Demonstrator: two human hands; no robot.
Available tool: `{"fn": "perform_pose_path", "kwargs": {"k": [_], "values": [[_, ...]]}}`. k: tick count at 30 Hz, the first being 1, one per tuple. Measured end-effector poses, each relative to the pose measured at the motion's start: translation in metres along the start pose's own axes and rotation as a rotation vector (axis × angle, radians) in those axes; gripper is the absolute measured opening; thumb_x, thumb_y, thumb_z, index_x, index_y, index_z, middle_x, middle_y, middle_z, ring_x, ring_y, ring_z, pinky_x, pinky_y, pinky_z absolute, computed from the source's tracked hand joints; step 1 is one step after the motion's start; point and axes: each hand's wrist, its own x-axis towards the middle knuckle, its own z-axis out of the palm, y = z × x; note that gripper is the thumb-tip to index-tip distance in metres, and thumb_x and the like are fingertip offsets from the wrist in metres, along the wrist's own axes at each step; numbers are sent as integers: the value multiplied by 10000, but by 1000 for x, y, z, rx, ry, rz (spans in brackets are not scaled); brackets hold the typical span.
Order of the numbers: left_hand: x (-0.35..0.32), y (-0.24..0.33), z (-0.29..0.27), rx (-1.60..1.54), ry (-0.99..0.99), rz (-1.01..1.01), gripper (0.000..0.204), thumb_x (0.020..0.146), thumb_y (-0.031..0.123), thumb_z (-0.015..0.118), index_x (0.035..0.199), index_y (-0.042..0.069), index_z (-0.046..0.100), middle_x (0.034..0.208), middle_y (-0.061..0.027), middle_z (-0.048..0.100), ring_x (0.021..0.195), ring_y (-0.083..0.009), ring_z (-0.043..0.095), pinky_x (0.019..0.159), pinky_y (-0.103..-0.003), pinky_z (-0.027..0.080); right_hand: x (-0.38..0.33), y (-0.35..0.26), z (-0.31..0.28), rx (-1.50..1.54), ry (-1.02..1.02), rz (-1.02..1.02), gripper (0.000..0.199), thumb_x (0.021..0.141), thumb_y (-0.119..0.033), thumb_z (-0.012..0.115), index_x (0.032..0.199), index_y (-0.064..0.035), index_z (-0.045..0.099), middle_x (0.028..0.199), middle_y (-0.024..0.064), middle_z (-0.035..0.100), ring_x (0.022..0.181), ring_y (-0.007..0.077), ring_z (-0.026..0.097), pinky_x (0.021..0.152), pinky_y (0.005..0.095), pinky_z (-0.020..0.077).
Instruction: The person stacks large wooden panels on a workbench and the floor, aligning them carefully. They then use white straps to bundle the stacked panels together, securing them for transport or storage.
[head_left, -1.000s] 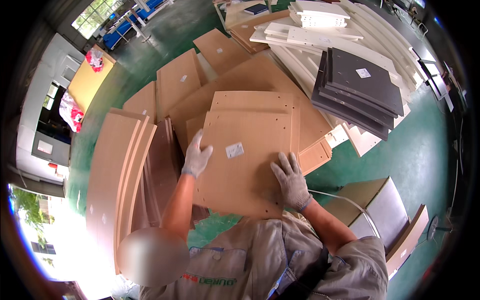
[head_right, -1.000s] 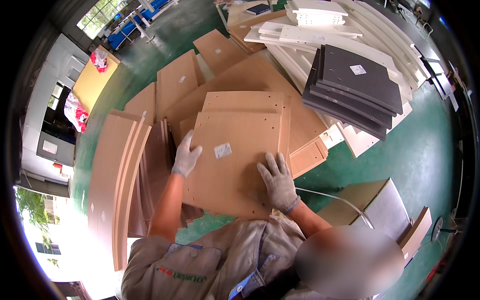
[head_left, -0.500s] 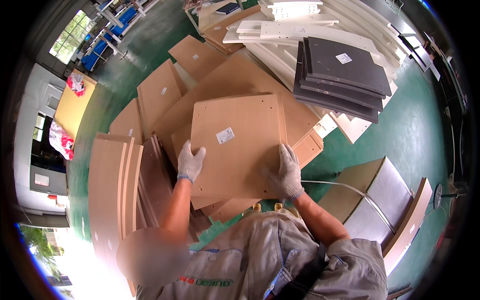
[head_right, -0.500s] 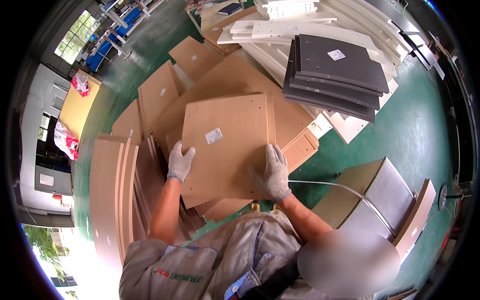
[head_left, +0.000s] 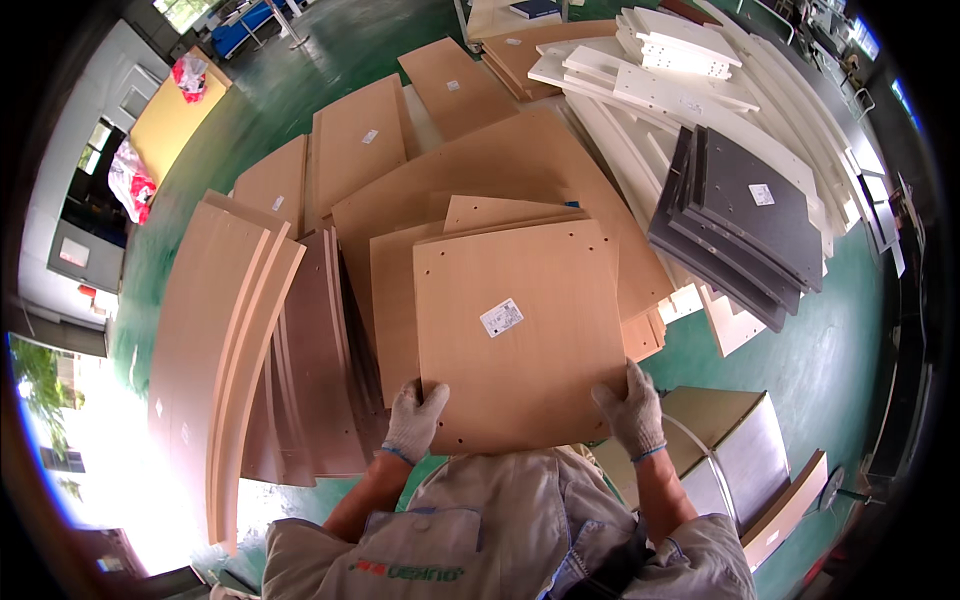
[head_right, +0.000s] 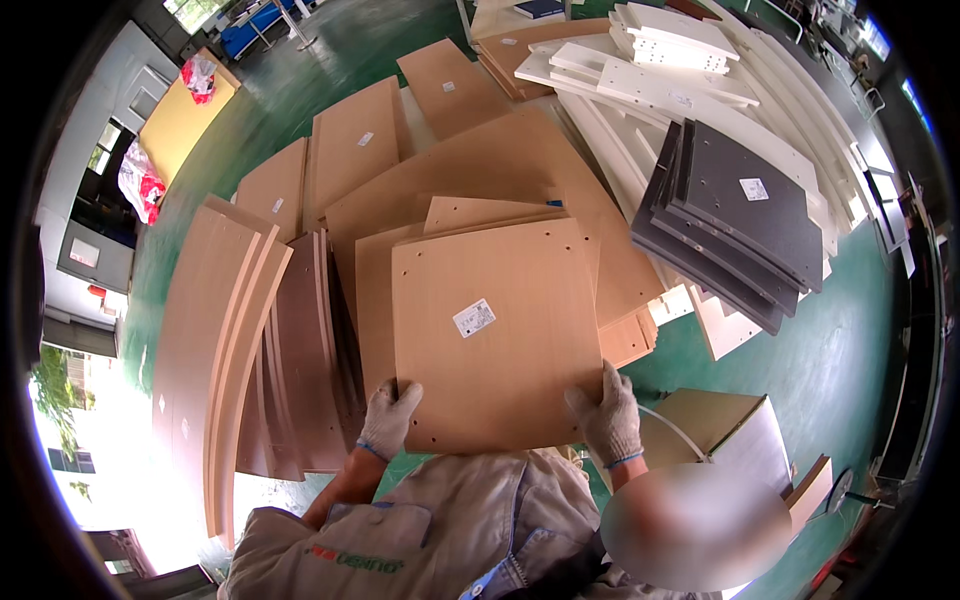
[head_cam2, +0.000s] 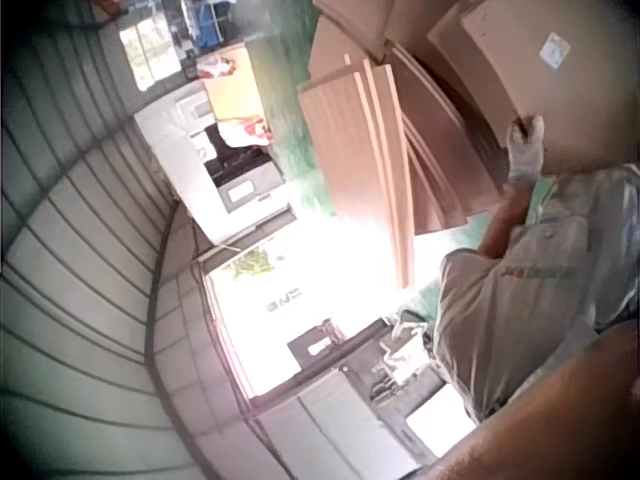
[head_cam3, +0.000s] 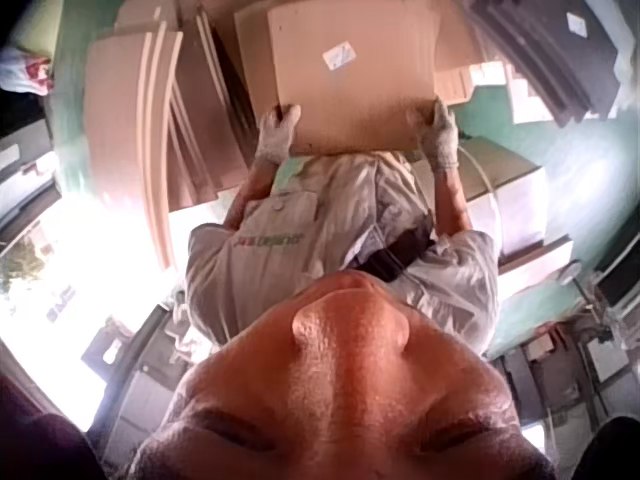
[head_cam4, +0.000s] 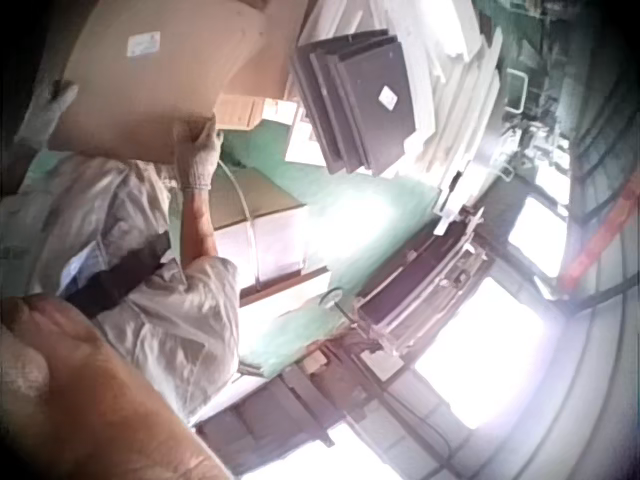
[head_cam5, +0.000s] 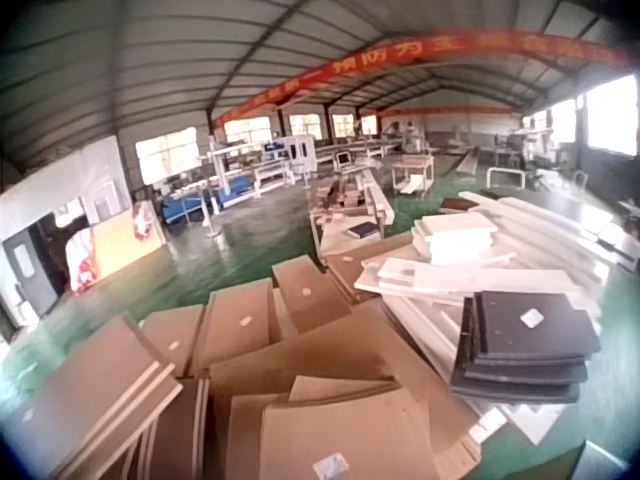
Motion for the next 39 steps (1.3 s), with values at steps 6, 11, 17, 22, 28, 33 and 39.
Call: {"fn": "perform_pose_path", "kwargs": {"k": [6, 11, 17, 22, 28, 33, 39], "values": [[-33, -11, 35, -496, -88, -132, 341, 1059, 215, 594, 1261, -58, 626, 1168, -94, 720, 997, -173, 701, 868, -333, 565, 27, 18, 4, 890, 340, 290, 488, 943, -115, 718, 1362, 80, 562, 1198, 99, 643, 1042, 142, 613, 880, 291, 531], [-33, 12, 86, -695, -411, -506, 300, 1081, 238, 568, 1259, 5, 627, 1240, -102, 694, 1062, -178, 698, 914, -338, 575, 10, 22, 45, 685, 35, 182, 328, 962, -166, 714, 1209, 37, 638, 1082, 47, 657, 970, 94, 580, 833, 283, 516], [12, 44, 29, 216, -127, 404, 268, 1010, 314, 662, 1012, 48, 691, 898, -96, 715, 841, -196, 700, 732, -373, 550, 99, 4, 23, 638, -32, 209, 318, 1003, -157, 681, 1267, 16, 643, 1119, 51, 711, 1002, 144, 649, 879, 308, 540], [107, 35, -13, 800, 486, 429, 541, 958, 434, 664, 1141, -75, 640, 1179, -316, 657, 1121, -462, 629, 961, -531, 526, 108, 10, 35, 694, -9, 186, 360, 1021, -246, 665, 1302, -21, 666, 1144, 28, 713, 1002, 120, 642, 894, 302, 519], [42, 24, -3, 476, 215, 162, 536, 926, 438, 718, 1067, -76, 668, 1111, -291, 706, 1034, -433, 694, 904, -485, 552, 80, 32, 19, 811, -211, 350, 366, 1032, -234, 673, 1311, 2, 649, 1202, 57, 703, 1077, 146, 661, 938, 314, 536], [-3, -10, -4, -49, 10, 68, 427, 901, 252, 802, 1152, -67, 671, 1071, -172, 757, 992, -240, 728, 869, -362, 564, 50, 40, 2, 802, -384, 520, 408, 954, -240, 781, 1263, 11, 693, 1112, 52, 734, 992, 140, 692, 860, 323, 575], [-7, 25, -17, -390, -101, 125, 367, 846, 81, 830, 1167, -31, 691, 1089, -95, 755, 974, -160, 707, 867, -330, 574, 40, 6, -7, 709, -303, 180, 413, 849, -185, 874, 1181, 8, 719, 1093, 45, 740, 998, 138, 684, 842, 315, 576]]}}
